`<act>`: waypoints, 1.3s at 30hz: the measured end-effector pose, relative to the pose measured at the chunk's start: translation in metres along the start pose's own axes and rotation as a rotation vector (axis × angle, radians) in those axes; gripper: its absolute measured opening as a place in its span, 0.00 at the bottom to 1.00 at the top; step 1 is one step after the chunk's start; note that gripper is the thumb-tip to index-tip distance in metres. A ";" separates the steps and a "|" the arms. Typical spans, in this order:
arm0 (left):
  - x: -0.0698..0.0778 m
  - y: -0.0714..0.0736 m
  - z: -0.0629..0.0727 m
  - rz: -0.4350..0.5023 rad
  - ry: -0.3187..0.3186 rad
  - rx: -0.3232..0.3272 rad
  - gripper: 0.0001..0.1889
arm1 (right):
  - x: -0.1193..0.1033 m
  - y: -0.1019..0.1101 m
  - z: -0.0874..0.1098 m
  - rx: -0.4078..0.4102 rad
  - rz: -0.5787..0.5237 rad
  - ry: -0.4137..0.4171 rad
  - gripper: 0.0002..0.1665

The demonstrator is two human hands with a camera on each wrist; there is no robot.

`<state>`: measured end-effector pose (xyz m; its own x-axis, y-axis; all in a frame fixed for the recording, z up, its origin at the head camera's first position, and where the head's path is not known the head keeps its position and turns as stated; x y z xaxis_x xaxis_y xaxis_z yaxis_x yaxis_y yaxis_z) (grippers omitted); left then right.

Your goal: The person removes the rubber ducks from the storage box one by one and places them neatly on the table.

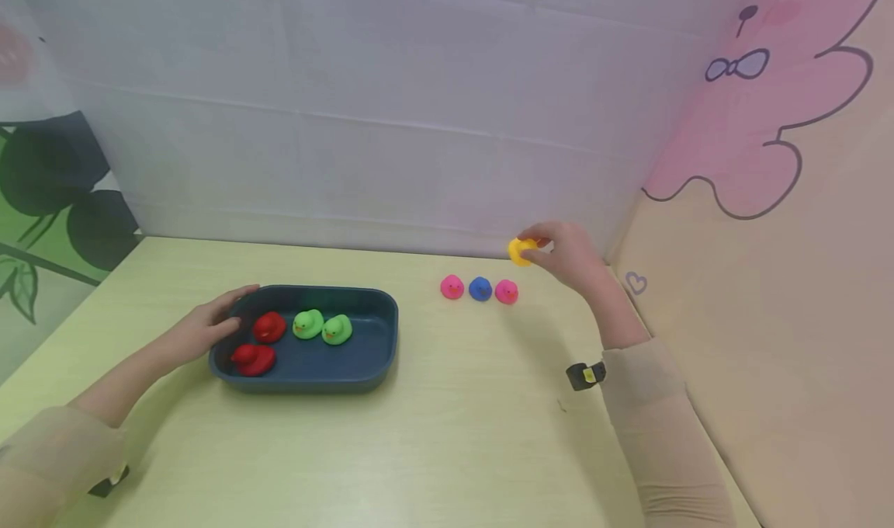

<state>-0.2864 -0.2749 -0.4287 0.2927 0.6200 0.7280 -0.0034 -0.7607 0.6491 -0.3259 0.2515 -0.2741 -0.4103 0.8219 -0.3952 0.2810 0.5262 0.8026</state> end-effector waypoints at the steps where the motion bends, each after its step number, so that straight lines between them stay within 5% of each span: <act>1: 0.000 0.000 0.000 0.002 -0.002 0.001 0.31 | 0.002 0.000 0.001 0.003 0.003 0.004 0.16; 39: -0.002 -0.002 0.001 -0.011 0.015 0.004 0.30 | 0.107 -0.052 0.019 0.089 -0.029 -0.093 0.16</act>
Point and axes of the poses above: each hand's wrist, its own z-axis away from the middle knuckle, its own y-axis out of the back of the hand, x = y × z, the point moved 3 cm from there along -z, towards the middle knuckle, and after that the axes turned 13 degrees about x, right-handed, at the moved point
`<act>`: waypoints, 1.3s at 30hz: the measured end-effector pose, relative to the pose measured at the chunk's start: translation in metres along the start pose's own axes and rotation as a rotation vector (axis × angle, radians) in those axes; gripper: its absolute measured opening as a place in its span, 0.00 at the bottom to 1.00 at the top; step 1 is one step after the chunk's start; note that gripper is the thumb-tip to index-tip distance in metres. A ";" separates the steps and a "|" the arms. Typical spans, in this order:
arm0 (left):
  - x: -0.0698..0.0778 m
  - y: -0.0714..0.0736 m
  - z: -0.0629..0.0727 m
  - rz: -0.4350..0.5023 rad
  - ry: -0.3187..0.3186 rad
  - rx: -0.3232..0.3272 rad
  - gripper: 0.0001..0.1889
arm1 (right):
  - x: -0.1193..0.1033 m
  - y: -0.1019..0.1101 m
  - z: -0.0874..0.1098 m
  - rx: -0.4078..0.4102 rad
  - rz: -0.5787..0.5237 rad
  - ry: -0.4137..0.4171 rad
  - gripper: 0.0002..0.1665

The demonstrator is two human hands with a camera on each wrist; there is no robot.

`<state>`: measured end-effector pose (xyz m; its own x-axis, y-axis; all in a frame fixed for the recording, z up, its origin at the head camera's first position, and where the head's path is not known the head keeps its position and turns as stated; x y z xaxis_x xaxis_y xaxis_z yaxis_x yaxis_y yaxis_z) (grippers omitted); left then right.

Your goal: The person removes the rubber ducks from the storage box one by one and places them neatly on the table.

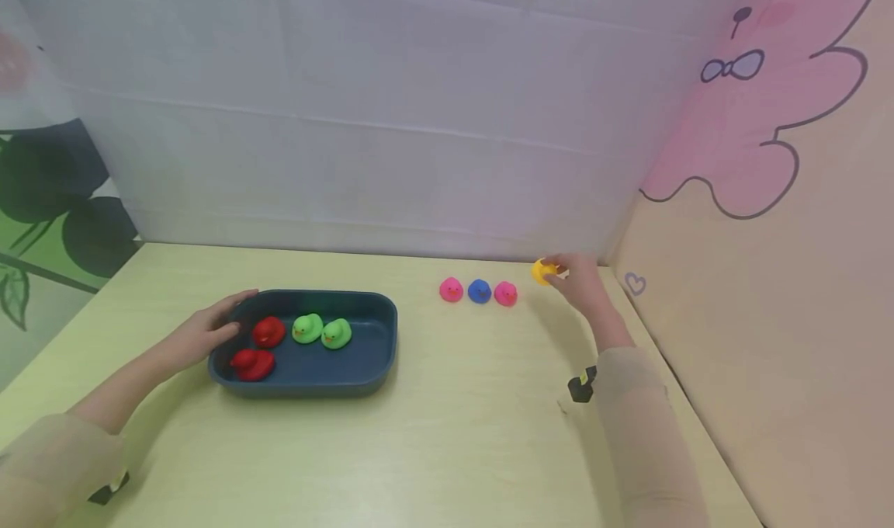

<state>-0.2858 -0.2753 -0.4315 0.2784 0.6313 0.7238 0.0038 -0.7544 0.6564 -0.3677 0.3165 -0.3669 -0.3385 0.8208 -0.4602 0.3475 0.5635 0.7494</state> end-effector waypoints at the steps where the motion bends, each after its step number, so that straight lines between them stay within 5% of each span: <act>1: 0.000 0.000 0.000 0.001 0.001 -0.001 0.30 | 0.002 -0.002 0.001 0.004 -0.001 -0.001 0.16; 13: -0.001 0.001 0.001 0.012 -0.005 0.004 0.30 | 0.015 -0.026 0.005 0.018 -0.010 0.011 0.15; 39: 0.003 0.002 0.001 0.007 -0.008 -0.001 0.30 | 0.031 -0.058 0.016 -0.088 0.020 -0.144 0.17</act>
Point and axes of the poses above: each hand's wrist, its own z-axis away from the middle knuckle, its own y-axis out of the back of the hand, x = y × z, the point moved 3 cm from there along -z, towards the middle knuckle, and after that the axes turned 13 degrees about x, right-handed, at the moved point
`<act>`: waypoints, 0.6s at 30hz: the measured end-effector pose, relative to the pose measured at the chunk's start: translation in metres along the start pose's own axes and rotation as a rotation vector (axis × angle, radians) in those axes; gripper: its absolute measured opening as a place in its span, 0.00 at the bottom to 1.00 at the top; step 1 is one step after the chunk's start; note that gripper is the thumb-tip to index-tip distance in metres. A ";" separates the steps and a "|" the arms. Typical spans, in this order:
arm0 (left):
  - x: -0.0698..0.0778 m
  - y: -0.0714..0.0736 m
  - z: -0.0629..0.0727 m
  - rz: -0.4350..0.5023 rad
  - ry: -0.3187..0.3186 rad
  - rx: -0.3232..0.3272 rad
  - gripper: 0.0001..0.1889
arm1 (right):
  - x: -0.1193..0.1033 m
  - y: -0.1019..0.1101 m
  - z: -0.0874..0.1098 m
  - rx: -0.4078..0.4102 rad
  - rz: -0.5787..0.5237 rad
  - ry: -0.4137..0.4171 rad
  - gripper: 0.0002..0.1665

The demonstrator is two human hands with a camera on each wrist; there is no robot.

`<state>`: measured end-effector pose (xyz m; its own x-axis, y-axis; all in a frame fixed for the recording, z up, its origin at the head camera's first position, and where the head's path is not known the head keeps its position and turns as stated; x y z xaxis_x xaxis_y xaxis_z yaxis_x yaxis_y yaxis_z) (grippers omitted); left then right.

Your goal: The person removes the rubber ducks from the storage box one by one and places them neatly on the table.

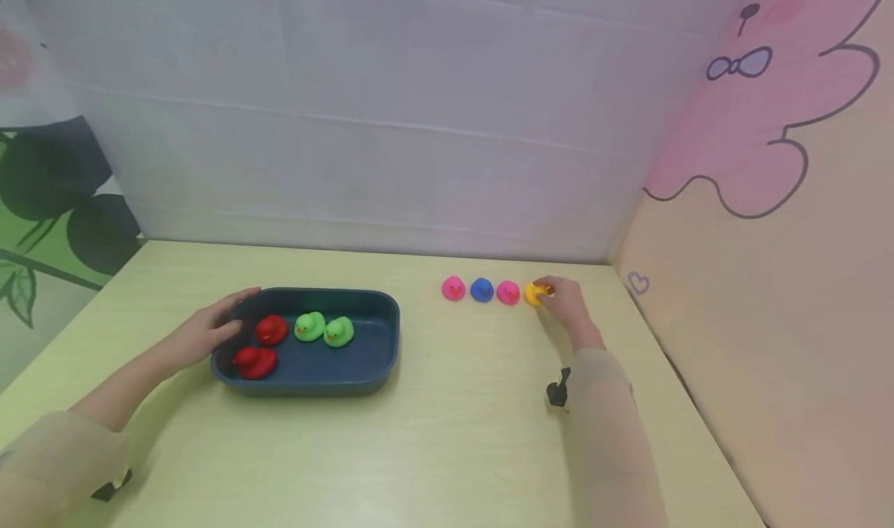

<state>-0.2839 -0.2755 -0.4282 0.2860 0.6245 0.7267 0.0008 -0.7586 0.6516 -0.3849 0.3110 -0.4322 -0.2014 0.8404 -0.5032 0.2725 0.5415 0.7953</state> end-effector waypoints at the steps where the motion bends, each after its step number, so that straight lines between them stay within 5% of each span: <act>1: 0.000 0.000 0.000 -0.004 0.003 0.003 0.30 | 0.001 -0.001 0.000 0.001 -0.001 -0.006 0.17; 18: -0.004 -0.002 -0.001 0.001 0.021 -0.003 0.30 | 0.006 -0.009 0.000 -0.011 -0.025 -0.108 0.21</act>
Point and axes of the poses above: each hand's wrist, its own z-axis away from the middle knuckle, its own y-axis out of the back of the hand, x = y × z, the point moved 3 cm from there along -z, towards the middle knuckle, and after that the axes turned 13 degrees about x, right-handed, at the moved point
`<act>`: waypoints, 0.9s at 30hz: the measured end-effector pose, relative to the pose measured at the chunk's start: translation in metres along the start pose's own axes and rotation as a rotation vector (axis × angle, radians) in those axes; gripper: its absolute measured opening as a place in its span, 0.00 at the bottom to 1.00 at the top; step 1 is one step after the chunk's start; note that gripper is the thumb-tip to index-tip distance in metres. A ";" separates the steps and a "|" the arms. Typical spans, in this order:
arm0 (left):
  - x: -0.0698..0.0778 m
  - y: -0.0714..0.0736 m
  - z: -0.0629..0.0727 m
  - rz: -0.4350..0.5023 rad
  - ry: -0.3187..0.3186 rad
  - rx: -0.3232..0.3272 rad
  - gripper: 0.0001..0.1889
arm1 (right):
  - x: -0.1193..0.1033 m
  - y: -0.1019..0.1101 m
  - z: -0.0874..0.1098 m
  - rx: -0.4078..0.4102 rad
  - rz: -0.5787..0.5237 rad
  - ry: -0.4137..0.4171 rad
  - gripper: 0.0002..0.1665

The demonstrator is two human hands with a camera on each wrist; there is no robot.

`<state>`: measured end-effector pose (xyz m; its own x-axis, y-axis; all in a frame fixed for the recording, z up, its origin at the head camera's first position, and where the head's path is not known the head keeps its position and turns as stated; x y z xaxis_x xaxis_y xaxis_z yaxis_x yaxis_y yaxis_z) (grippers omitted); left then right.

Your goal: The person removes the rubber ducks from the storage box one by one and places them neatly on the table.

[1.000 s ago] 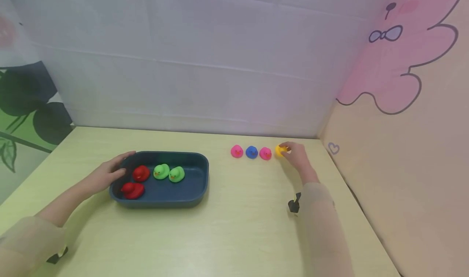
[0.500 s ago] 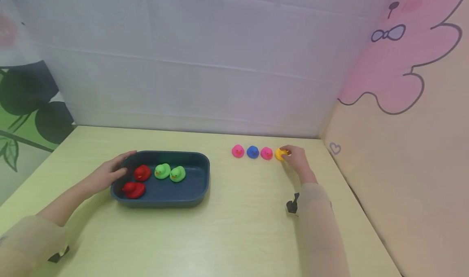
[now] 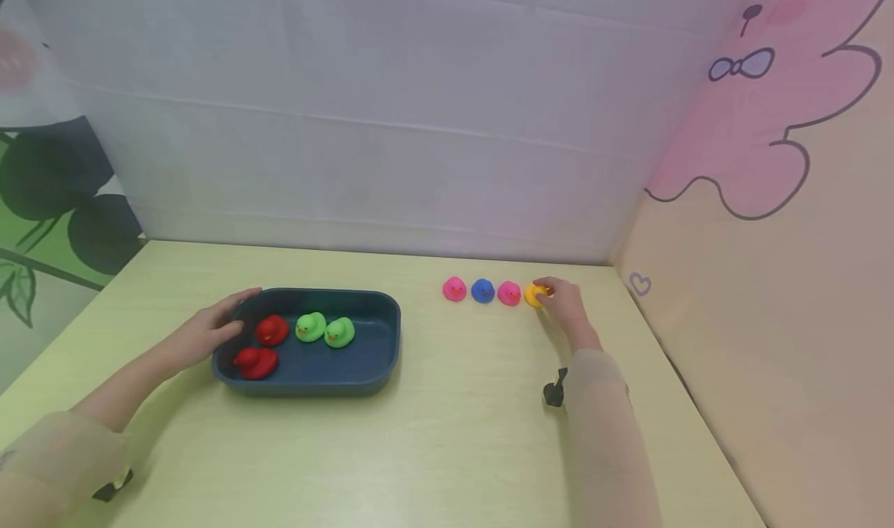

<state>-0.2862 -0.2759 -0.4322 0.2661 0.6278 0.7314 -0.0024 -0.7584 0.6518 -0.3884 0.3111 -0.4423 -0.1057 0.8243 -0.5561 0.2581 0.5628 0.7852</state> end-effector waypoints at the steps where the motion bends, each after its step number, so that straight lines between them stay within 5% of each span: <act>1: 0.000 0.000 0.000 0.001 -0.001 0.000 0.30 | 0.000 0.000 0.001 0.000 -0.003 -0.002 0.21; 27: 0.001 0.000 0.000 0.006 -0.006 -0.001 0.30 | -0.031 0.022 0.012 0.031 -0.049 0.031 0.24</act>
<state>-0.2862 -0.2755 -0.4312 0.2719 0.6219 0.7343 -0.0054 -0.7621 0.6474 -0.3675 0.2974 -0.4113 -0.1483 0.7976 -0.5847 0.2811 0.6008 0.7483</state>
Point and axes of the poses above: each hand's wrist, its own z-axis away from the middle knuckle, its own y-axis out of the back of the hand, x = y × z, the point moved 3 cm from there along -z, towards the middle knuckle, and after that the axes turned 13 degrees about x, right-handed, at the moved point
